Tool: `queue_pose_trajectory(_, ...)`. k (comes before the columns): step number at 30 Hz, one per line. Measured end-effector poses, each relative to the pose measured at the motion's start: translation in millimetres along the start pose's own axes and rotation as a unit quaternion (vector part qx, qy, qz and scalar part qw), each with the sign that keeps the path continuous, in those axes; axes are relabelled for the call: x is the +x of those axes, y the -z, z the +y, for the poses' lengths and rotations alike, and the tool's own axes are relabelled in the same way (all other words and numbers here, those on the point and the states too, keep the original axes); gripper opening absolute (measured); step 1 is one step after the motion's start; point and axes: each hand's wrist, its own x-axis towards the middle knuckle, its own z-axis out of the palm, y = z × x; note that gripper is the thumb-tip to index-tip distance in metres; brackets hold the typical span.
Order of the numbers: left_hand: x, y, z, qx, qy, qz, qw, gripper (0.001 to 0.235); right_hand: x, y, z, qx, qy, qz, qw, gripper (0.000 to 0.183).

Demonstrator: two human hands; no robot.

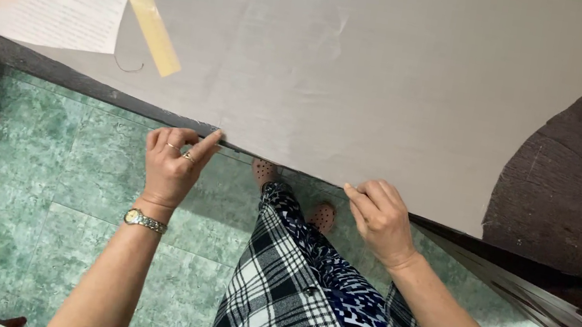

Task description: Laying out paper patterns on fabric for garment cutting on a large table

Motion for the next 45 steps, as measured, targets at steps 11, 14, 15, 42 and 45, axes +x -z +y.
queue_pose_trajectory(11,-5,-15,-9,-0.009,-0.022,-0.015,1.000,0.019,1,1,-1,-0.002,0.000,-0.002,1.000,0.010)
queue_pose_trajectory(14,-3,-13,-9,-0.027,-0.019,-0.011,0.999,0.019,2,1,-2,0.003,-0.002,0.002,1.000,0.009)
queue_pose_trajectory(15,-3,-12,-9,-0.031,-0.020,-0.010,0.999,0.019,2,2,-3,0.006,-0.004,0.002,1.000,0.009)
queue_pose_trajectory(42,-11,2,-7,-0.015,0.044,-0.003,0.999,0.018,-1,-2,3,-0.004,0.000,-0.006,1.000,0.010)
queue_pose_trajectory(45,0,5,2,-0.027,0.030,-0.022,0.999,0.025,-2,-1,4,-0.005,-0.003,-0.015,1.000,0.010)
